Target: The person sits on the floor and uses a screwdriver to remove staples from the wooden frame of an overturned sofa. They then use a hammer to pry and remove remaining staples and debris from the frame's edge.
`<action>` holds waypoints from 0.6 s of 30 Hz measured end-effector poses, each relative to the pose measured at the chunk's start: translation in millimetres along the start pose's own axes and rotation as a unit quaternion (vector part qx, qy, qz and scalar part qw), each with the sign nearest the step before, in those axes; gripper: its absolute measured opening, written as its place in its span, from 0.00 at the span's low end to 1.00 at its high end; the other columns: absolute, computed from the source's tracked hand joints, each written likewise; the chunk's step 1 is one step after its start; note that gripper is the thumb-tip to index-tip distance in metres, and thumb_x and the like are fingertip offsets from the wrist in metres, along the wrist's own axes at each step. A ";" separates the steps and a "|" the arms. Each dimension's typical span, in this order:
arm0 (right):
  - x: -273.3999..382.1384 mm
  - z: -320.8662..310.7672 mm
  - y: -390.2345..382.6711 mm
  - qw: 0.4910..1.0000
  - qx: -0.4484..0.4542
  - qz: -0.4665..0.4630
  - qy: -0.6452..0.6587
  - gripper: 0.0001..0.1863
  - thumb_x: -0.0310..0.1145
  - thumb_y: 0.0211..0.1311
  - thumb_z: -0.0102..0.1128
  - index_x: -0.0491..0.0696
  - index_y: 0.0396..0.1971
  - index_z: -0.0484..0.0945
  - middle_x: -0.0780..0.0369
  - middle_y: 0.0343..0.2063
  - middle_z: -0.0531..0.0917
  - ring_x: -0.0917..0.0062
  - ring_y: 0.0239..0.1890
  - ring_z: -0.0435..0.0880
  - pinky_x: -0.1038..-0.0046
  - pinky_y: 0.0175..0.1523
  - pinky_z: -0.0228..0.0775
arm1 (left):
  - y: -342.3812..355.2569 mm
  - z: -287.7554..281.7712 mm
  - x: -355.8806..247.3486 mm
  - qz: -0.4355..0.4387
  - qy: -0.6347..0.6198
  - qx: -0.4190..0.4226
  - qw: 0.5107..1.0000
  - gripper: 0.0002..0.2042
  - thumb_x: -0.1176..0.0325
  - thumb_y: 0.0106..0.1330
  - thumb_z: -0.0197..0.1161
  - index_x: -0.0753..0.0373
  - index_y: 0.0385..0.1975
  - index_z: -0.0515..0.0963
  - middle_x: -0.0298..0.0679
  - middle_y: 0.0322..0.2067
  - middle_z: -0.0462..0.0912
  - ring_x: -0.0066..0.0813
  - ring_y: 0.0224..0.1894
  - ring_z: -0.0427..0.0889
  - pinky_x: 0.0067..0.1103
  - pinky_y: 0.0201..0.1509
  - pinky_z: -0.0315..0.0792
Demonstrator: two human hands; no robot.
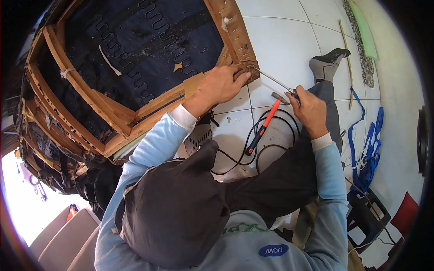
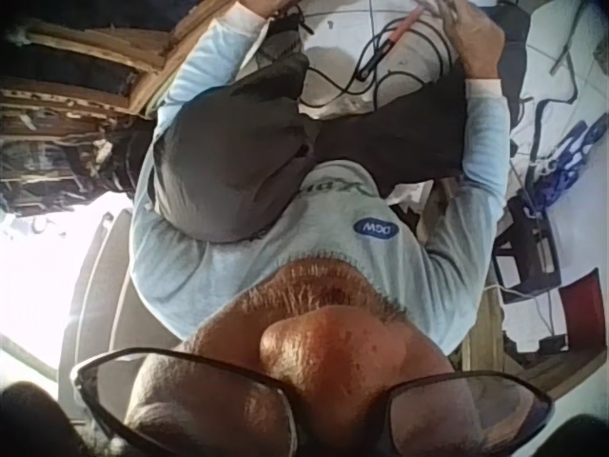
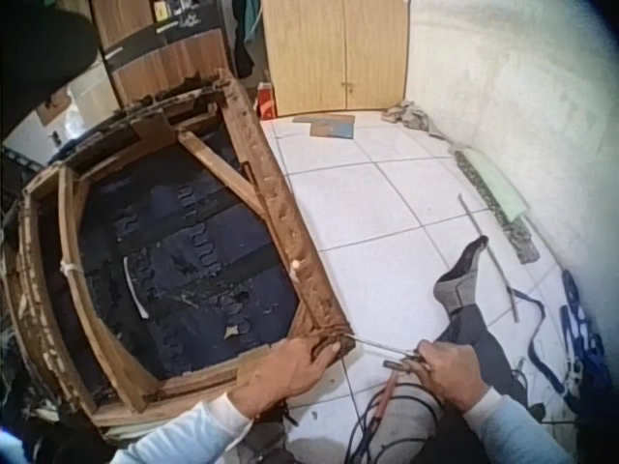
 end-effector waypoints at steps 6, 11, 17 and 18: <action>-3.9 -12.7 18.2 0.995 0.038 -0.041 -0.082 0.18 0.51 0.75 0.66 0.51 0.37 0.76 0.60 0.21 0.83 0.60 0.23 0.87 0.59 0.26 0.75 | 1.4 4.8 -1.5 0.027 0.023 0.011 0.999 0.28 0.47 0.77 0.60 0.71 0.52 0.86 0.65 0.39 0.88 0.65 0.47 0.88 0.47 0.54 0.80; -32.2 12.1 34.4 0.991 0.106 -0.074 0.031 0.19 0.52 0.75 0.66 0.51 0.37 0.77 0.57 0.20 0.85 0.58 0.23 0.86 0.55 0.27 0.75 | 5.4 7.1 -0.2 0.024 0.037 0.029 0.999 0.27 0.47 0.76 0.60 0.69 0.55 0.85 0.64 0.40 0.88 0.64 0.47 0.88 0.46 0.55 0.80; -45.6 55.2 37.0 0.971 0.146 -0.047 0.181 0.19 0.46 0.78 0.63 0.43 0.36 0.78 0.51 0.21 0.81 0.50 0.24 0.82 0.53 0.32 0.71 | 6.0 10.5 4.8 0.021 0.036 0.036 0.999 0.25 0.47 0.77 0.61 0.66 0.55 0.85 0.62 0.41 0.89 0.64 0.47 0.87 0.46 0.55 0.80; -46.3 63.4 37.9 0.943 0.200 -0.040 0.262 0.19 0.45 0.79 0.62 0.42 0.36 0.78 0.50 0.21 0.80 0.50 0.23 0.81 0.54 0.32 0.68 | 5.4 9.8 4.9 0.018 0.034 0.037 0.999 0.25 0.47 0.77 0.61 0.65 0.56 0.85 0.62 0.41 0.89 0.64 0.47 0.87 0.46 0.55 0.80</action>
Point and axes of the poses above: each hand's wrist, its own y-axis towards the middle knuckle, its own z-axis out of the palm, x = y × z, the point moved 5 cm from there along y, towards the middle knuckle
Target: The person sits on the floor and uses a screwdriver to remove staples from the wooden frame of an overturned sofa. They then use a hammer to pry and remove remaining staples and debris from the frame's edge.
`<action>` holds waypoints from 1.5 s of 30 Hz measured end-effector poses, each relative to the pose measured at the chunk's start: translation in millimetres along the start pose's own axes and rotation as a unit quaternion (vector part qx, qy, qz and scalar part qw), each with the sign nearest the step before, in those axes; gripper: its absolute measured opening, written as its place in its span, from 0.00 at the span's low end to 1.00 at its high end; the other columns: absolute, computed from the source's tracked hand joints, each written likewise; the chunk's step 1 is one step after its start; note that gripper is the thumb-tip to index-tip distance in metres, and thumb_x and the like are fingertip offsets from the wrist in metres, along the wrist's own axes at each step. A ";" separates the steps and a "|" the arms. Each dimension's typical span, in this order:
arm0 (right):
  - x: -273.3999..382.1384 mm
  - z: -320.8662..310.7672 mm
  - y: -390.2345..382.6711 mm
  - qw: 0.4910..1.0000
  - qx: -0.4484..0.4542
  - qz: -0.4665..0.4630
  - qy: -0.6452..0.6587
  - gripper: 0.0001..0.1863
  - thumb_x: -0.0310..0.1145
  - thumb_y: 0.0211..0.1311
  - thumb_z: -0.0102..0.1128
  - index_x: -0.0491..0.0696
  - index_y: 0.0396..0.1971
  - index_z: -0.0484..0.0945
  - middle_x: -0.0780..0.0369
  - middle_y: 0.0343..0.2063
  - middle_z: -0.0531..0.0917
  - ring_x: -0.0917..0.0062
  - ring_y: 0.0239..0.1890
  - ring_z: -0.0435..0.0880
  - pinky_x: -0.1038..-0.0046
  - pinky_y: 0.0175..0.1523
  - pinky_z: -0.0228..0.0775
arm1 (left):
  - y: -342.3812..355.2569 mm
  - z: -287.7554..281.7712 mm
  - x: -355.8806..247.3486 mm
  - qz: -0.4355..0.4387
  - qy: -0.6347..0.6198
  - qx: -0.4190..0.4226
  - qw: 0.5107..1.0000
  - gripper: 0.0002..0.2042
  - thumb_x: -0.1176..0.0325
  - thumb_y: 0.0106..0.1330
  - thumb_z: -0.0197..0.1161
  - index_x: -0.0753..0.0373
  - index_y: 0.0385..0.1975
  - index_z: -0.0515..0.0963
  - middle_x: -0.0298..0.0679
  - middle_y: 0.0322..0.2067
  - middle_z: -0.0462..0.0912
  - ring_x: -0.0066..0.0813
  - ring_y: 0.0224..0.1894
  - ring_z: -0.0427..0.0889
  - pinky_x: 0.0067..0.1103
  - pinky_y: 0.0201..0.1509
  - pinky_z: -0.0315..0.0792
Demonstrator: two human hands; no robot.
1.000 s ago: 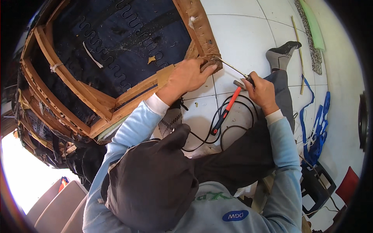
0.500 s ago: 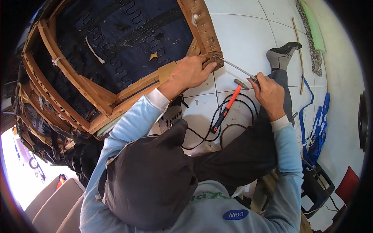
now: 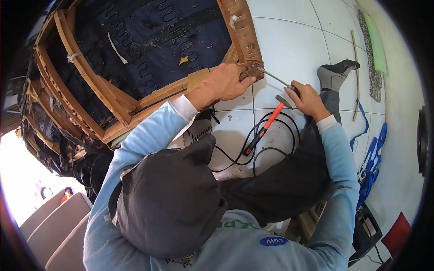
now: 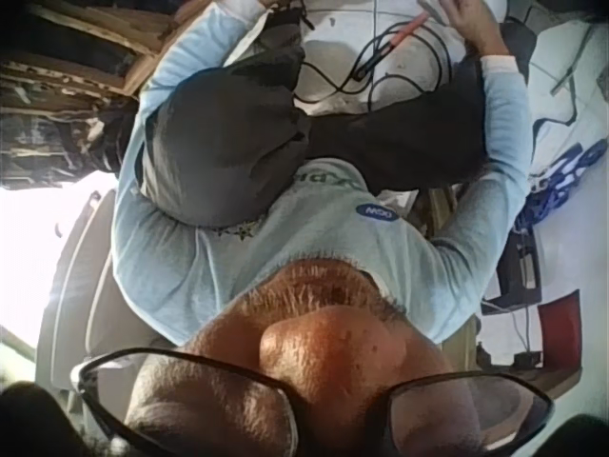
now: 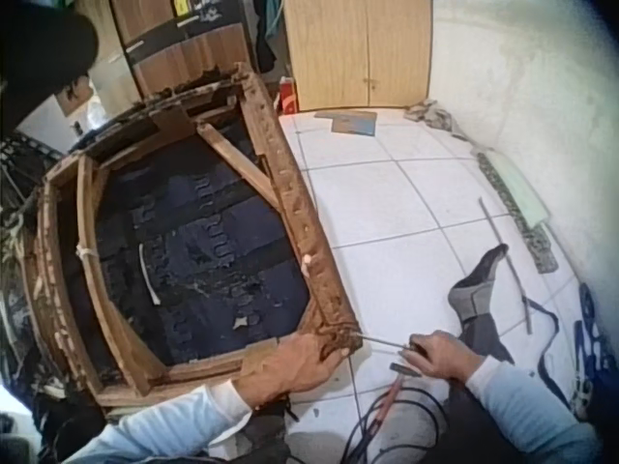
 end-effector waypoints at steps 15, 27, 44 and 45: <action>-23.0 39.9 12.3 0.991 0.017 0.114 0.064 0.32 0.53 0.78 0.61 0.37 0.26 0.79 0.56 0.17 0.81 0.60 0.20 0.81 0.59 0.31 0.72 | -1.1 1.0 -4.5 0.036 0.005 -0.035 0.999 0.23 0.50 0.77 0.63 0.66 0.52 0.86 0.62 0.39 0.89 0.65 0.45 0.87 0.48 0.53 0.80; 59.9 91.1 -44.5 0.550 0.353 0.283 0.702 0.37 0.66 0.84 0.39 0.56 0.16 0.58 0.69 0.09 0.58 0.81 0.09 0.55 0.71 0.16 0.53 | -9.5 -7.0 -7.5 0.031 -0.007 -0.053 0.998 0.22 0.50 0.77 0.63 0.65 0.53 0.87 0.60 0.41 0.89 0.63 0.48 0.87 0.47 0.54 0.80; 94.4 52.8 -21.2 0.721 -0.340 0.322 0.511 0.24 0.46 0.68 0.78 0.48 0.27 0.72 0.69 0.17 0.72 0.84 0.15 0.70 0.73 0.21 0.64 | -69.4 39.6 -37.1 0.181 0.116 -0.149 0.965 0.08 0.70 0.66 0.69 0.60 0.43 0.88 0.40 0.50 0.85 0.45 0.48 0.87 0.39 0.53 0.82; 102.5 62.8 -23.9 0.753 -0.319 0.329 0.472 0.23 0.46 0.66 0.80 0.45 0.29 0.75 0.68 0.18 0.74 0.84 0.16 0.72 0.74 0.23 0.65 | -67.9 50.9 -32.6 0.173 0.099 -0.135 0.971 0.08 0.71 0.66 0.69 0.59 0.43 0.88 0.40 0.50 0.85 0.44 0.48 0.87 0.39 0.52 0.82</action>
Point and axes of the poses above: each hand's wrist, its own y-axis towards the middle knuckle, its own z-axis out of the palm, x = y × z, the point moved 5 cm from there along y, towards the middle knuckle
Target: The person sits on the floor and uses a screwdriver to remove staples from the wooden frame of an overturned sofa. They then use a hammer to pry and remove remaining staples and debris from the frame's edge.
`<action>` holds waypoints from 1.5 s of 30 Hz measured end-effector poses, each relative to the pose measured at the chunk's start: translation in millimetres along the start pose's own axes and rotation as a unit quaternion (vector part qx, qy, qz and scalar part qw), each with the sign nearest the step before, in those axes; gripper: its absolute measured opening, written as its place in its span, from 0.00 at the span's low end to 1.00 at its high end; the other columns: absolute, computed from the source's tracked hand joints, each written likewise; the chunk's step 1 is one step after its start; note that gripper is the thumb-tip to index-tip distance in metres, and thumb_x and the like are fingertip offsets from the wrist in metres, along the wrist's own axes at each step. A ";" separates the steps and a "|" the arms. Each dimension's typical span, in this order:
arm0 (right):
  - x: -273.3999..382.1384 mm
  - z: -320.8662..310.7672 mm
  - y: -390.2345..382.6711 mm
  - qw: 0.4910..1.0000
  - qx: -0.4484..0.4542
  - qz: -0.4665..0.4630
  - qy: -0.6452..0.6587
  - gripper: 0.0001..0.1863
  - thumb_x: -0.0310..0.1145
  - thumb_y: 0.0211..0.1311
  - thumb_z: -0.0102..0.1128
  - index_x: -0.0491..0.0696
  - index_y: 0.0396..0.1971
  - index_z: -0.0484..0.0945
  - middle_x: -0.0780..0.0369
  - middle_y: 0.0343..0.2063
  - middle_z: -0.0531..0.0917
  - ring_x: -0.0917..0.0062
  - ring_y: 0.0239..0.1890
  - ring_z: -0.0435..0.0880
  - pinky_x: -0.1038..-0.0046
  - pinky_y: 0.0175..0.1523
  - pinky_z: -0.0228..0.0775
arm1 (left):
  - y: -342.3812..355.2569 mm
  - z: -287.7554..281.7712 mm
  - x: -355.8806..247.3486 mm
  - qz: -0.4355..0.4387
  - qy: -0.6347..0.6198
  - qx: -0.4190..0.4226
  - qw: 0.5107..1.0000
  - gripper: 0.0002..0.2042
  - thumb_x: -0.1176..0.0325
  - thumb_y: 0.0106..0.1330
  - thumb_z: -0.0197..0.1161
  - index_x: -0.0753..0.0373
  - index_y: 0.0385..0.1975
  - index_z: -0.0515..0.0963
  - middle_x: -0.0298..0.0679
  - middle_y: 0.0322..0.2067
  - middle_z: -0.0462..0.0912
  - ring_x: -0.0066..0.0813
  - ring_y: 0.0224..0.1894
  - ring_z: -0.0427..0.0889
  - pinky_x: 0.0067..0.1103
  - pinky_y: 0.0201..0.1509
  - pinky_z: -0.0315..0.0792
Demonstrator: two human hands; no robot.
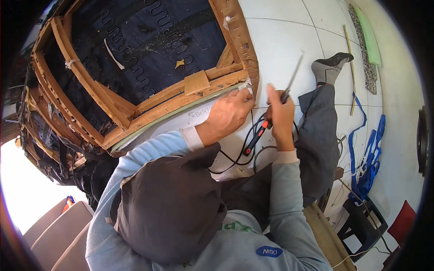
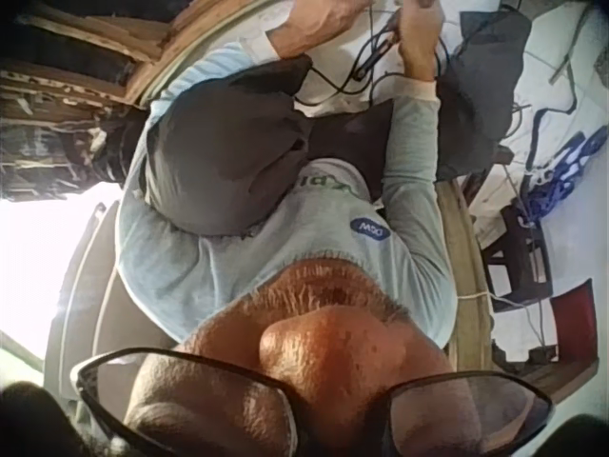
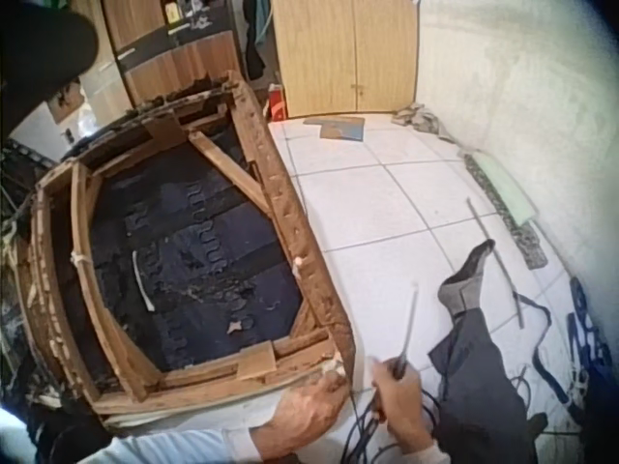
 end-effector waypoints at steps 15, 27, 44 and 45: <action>19.8 12.7 2.4 0.958 -0.017 -0.240 -0.157 0.11 0.34 0.69 0.74 0.40 0.34 0.86 0.65 0.20 0.85 0.83 0.24 0.79 0.73 0.32 0.72 | -6.0 6.1 12.7 -0.118 -0.268 -0.084 0.952 0.28 0.70 0.70 0.71 0.65 0.70 0.75 0.49 0.45 0.82 0.48 0.44 0.84 0.37 0.50 0.80; 3.8 18.1 49.9 0.955 -0.021 -0.235 -0.181 0.09 0.31 0.70 0.71 0.40 0.35 0.86 0.64 0.23 0.84 0.82 0.26 0.78 0.73 0.35 0.72 | 21.9 38.6 2.3 -0.116 -0.073 0.046 0.989 0.34 0.61 0.71 0.69 0.64 0.75 0.69 0.56 0.46 0.80 0.57 0.50 0.85 0.44 0.53 0.82; 8.2 3.6 59.3 0.934 0.014 -0.234 -0.268 0.14 0.36 0.76 0.65 0.40 0.51 0.83 0.59 0.31 0.87 0.75 0.32 0.83 0.69 0.41 0.76 | 19.2 85.6 19.4 -0.110 -0.238 0.094 0.960 0.37 0.64 0.75 0.62 0.73 0.78 0.53 0.57 0.39 0.91 0.62 0.39 0.90 0.48 0.47 0.83; 2.8 -5.2 33.3 0.947 -0.003 -0.211 -0.244 0.16 0.37 0.79 0.63 0.40 0.54 0.82 0.59 0.31 0.86 0.75 0.32 0.81 0.69 0.41 0.75 | 10.0 55.9 3.6 -0.086 -0.278 0.077 0.954 0.35 0.66 0.74 0.65 0.70 0.77 0.58 0.56 0.36 0.90 0.60 0.37 0.90 0.46 0.43 0.84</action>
Point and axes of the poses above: each hand's wrist, its own y-axis towards the middle knuckle, its own z-axis out of the palm, x = y × z, the point moved 5 cm from there along y, towards the middle knuckle
